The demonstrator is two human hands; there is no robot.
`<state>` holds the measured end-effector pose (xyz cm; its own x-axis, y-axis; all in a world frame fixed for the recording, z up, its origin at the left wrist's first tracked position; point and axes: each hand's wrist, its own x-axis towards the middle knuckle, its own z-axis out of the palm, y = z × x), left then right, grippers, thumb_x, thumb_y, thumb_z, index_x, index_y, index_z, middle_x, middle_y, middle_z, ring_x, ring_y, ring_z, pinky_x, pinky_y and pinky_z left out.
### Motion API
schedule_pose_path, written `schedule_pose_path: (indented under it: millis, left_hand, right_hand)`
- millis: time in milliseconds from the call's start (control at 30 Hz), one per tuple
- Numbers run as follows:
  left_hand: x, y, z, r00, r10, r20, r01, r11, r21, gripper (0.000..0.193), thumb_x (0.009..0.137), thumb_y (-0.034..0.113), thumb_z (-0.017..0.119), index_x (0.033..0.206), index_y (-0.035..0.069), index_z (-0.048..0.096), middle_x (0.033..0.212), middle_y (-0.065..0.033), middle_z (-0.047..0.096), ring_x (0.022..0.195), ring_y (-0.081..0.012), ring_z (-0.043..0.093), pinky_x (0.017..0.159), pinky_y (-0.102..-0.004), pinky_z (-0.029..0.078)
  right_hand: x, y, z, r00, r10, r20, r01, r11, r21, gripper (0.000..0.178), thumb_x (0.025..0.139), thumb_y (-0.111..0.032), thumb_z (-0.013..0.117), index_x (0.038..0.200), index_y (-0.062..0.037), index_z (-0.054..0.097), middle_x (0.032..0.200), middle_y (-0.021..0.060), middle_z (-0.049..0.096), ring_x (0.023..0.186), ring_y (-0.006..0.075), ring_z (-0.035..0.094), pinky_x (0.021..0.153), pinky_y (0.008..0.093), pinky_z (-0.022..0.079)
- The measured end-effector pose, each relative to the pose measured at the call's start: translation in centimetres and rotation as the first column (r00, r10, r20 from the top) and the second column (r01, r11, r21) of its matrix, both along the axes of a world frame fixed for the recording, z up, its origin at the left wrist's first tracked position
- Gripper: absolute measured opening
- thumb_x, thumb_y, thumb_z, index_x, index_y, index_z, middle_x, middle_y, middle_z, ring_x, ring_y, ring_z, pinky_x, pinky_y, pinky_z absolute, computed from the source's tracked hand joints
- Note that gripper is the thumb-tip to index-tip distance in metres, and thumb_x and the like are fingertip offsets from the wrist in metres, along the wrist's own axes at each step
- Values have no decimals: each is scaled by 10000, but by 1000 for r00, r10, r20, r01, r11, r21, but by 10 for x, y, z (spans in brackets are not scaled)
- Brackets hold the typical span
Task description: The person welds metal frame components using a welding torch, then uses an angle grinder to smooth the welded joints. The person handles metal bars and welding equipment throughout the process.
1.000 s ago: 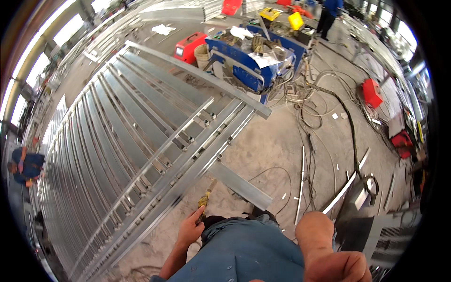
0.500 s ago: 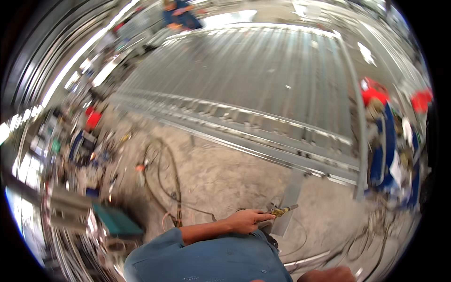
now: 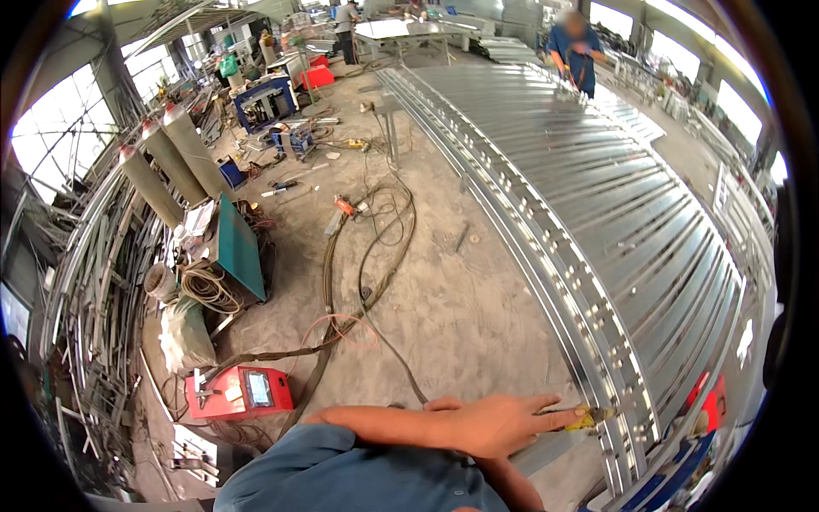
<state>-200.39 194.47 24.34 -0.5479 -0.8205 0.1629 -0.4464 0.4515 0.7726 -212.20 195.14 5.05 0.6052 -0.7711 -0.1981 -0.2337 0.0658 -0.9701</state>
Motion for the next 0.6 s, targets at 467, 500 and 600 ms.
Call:
schedule_pose_path:
  millis: [467, 500, 600]
  left_hand:
    - [246, -28, -249, 979, 191, 73, -204, 924, 323, 546, 861, 239, 760, 1390, 171, 643, 942, -134, 728, 899, -350, 699, 774, -470, 536]
    - [257, -40, -254, 978, 191, 88, -208, 940, 271, 526, 855, 228, 754, 1367, 167, 650, 950, -130, 731, 910, -349, 702, 779, -474, 538]
    - [296, -69, -275, 957, 234, 169, -260, 953, 156, 468, 843, 203, 733, 1304, 158, 669, 968, -121, 740, 941, -346, 709, 798, -484, 542]
  right_hand:
    - [-28, -49, 248, 57, -66, 996, 357, 933, 41, 341, 1038, -409, 651, 829, -151, 572, 701, -9, 537, 640, 126, 517, 677, 323, 475]
    - [-39, -54, 250, 28, -53, 998, 404, 914, 38, 338, 1022, -411, 671, 830, -149, 575, 706, -10, 543, 653, 129, 532, 689, 327, 483]
    - [-69, -84, 251, -26, 29, 999, 493, 870, -13, 310, 957, -356, 767, 836, -140, 581, 713, -10, 561, 661, 146, 573, 671, 329, 508]
